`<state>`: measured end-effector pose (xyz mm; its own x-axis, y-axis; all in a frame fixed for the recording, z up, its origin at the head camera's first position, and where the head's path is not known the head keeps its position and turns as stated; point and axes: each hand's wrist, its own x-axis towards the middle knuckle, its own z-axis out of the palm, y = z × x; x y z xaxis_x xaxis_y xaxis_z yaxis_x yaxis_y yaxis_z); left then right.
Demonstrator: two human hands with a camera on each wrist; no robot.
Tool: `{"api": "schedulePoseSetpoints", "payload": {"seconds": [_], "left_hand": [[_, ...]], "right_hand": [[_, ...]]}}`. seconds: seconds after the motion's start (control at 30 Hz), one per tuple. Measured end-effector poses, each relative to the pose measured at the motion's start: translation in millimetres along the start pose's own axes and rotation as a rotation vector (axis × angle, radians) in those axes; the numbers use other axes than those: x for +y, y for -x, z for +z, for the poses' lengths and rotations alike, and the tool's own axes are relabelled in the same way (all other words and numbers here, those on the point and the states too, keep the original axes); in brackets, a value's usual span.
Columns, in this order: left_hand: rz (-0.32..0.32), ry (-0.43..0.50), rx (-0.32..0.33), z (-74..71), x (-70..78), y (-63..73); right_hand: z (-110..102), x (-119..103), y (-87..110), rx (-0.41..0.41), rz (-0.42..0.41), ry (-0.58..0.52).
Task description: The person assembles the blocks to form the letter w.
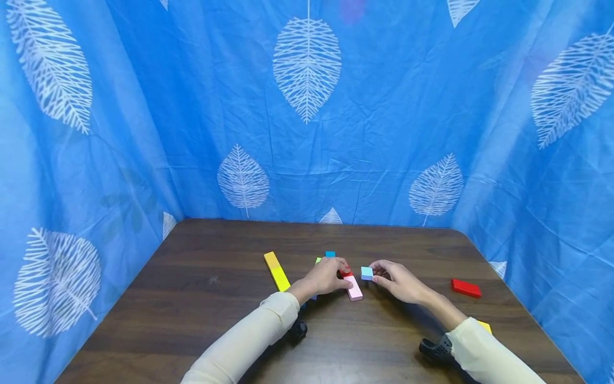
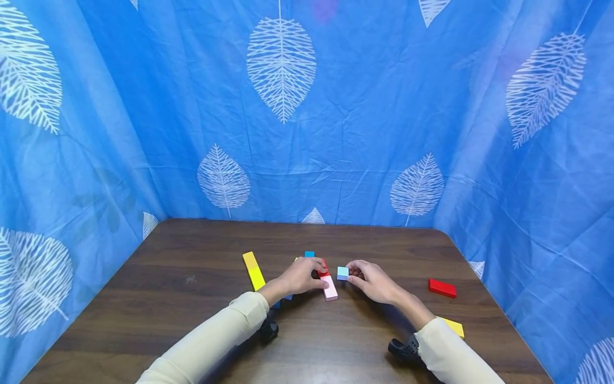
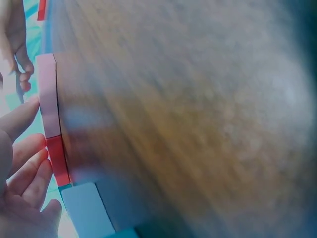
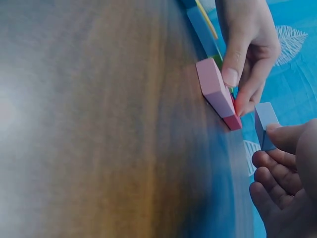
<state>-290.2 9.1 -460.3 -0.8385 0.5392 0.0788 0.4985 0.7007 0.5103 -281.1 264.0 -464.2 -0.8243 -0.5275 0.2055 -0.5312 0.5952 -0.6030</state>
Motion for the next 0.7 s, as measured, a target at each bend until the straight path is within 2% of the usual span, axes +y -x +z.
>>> {"api": "schedulePoseSetpoints", "payload": {"seconds": [0.23,0.57,0.7], "left_hand": [[0.001,-0.011,-0.003,-0.1,1.4,0.0],[-0.006,-0.006,0.0,0.1,3.2,0.9],[-0.011,-0.005,0.002,-0.4,3.1,0.8]], "right_hand": [[1.5,-2.1,16.6,-0.043,0.011,-0.014],[0.0,-5.8,35.5,-0.154,0.006,-0.061],[5.4,-5.2,35.6,-0.18,-0.039,-0.037]]}}
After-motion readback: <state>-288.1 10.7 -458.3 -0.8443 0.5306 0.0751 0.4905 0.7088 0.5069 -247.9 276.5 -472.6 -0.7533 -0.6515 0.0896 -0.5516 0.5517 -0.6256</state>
